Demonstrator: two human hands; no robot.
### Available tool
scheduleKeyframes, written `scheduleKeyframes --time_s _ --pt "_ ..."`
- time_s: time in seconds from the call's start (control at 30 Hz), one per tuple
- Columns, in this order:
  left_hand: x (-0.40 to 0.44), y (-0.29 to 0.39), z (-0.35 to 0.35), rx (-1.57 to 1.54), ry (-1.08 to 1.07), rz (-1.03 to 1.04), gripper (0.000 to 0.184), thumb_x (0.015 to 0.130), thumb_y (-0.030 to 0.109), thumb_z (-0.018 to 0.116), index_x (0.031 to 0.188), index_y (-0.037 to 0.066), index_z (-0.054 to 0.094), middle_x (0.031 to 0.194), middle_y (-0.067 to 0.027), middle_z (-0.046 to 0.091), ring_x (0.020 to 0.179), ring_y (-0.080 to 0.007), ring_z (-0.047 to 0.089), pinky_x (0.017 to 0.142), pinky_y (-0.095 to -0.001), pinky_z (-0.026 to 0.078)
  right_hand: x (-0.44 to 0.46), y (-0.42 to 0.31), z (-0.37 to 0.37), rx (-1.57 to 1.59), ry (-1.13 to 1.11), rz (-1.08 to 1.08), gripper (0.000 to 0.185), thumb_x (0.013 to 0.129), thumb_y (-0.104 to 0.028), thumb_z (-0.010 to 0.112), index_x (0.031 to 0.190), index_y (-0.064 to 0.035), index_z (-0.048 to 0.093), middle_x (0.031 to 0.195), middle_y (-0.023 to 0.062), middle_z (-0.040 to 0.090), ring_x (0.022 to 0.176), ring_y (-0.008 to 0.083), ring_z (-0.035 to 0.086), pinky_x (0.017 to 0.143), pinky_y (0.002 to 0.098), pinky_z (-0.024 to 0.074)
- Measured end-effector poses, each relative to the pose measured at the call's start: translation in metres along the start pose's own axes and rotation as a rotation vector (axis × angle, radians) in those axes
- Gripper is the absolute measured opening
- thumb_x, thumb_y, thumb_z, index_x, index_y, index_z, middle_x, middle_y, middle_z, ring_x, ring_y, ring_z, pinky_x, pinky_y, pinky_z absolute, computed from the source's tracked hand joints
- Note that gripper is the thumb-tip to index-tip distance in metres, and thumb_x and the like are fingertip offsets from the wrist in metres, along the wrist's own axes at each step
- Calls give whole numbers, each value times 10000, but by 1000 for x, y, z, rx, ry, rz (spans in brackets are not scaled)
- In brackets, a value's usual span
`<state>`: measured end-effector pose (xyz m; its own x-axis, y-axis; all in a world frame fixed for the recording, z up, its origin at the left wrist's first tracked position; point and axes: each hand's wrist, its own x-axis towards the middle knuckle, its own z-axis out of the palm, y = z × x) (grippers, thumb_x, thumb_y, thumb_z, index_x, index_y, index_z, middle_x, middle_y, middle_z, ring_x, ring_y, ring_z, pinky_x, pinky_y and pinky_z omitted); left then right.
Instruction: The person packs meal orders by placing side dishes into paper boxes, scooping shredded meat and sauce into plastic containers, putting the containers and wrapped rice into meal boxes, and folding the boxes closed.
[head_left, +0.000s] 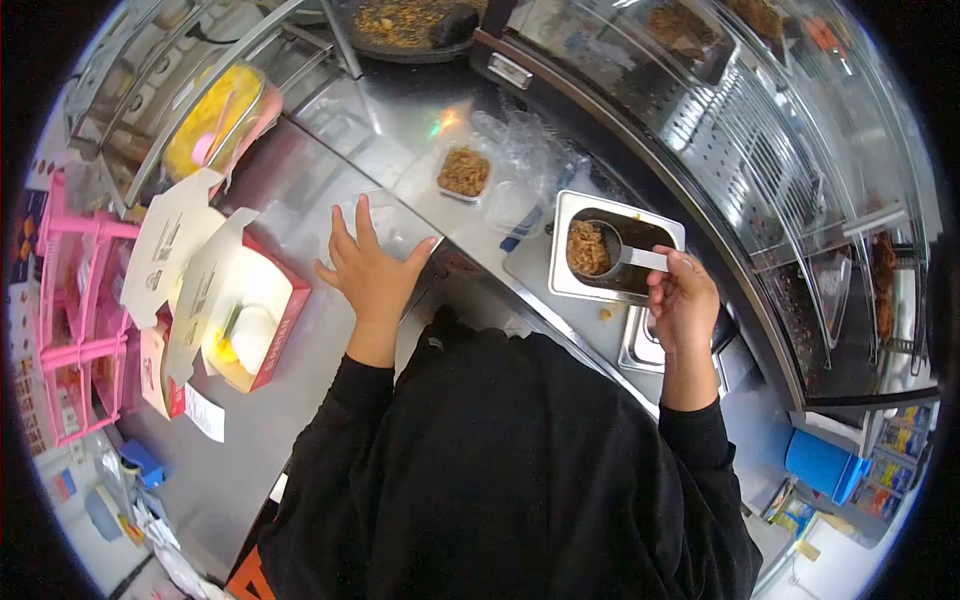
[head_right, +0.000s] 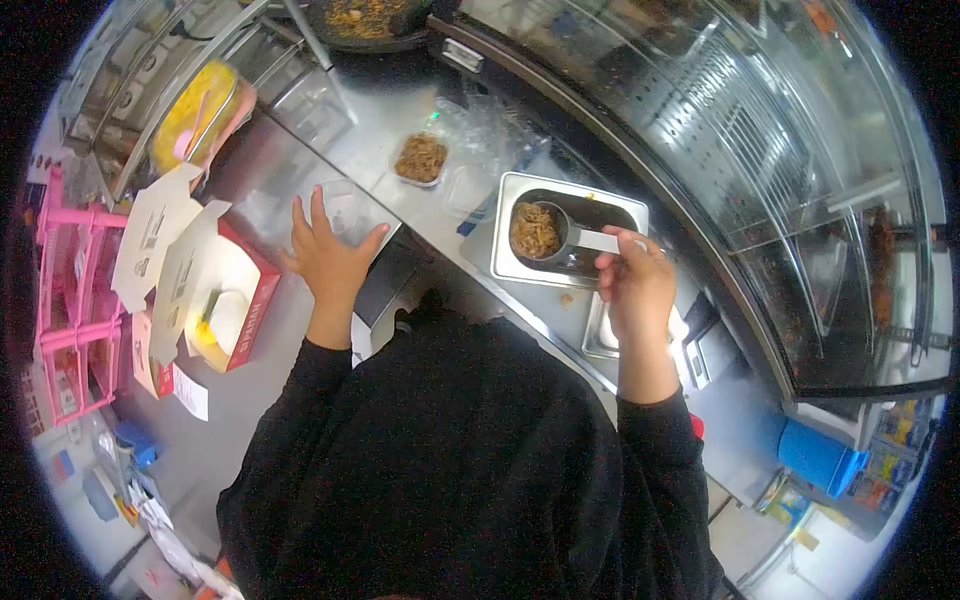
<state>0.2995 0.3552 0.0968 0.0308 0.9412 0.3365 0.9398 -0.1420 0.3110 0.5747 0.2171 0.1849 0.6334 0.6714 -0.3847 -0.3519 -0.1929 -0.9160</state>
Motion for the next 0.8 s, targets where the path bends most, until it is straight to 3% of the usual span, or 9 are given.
scheduleKeyframes --time_s 0.1,0.4,0.5,0.6,0.7,0.8 --pt "13 3 14 -66 -47 -58 804 631 422 688 1295 156 320 1323 -164 308 1171 -341 362 912 -610 227 2 -3 -7 117 -6 54 247 849 -187 491 971 22 540 605 50 540 435 96 449 367 207 309" --pt "27 -15 41 -286 96 111 649 652 236 676 1212 83 386 1165 -162 461 1113 -332 409 906 -460 331 4 -5 -40 328 23 15 232 845 -191 489 945 12 541 599 39 542 459 102 442 373 203 299" --pt "28 -9 34 -387 66 29 521 629 199 699 1088 72 490 1088 -152 506 1111 -335 412 907 -432 341 1 -10 -43 332 26 -19 226 845 -188 487 938 10 544 594 35 540 454 102 440 368 202 299" --pt "28 -26 51 -339 107 182 335 608 196 716 878 66 567 1009 -141 540 1053 -346 453 896 -447 350 1 -10 -47 338 40 -20 226 841 -191 492 932 9 546 592 36 539 450 101 438 362 206 302" --pt "28 -33 58 -237 131 222 224 611 178 709 699 64 537 914 -123 558 986 -356 491 881 -442 365 -1 -11 -50 344 33 -34 230 837 -195 499 925 11 551 594 36 540 450 99 438 358 207 304" --pt "33 -32 47 -396 211 256 243 583 147 703 641 60 483 803 -97 544 905 -349 514 844 -433 384 -4 -14 -51 357 53 -37 235 832 -198 505 915 16 554 590 33 535 444 99 434 354 205 303"
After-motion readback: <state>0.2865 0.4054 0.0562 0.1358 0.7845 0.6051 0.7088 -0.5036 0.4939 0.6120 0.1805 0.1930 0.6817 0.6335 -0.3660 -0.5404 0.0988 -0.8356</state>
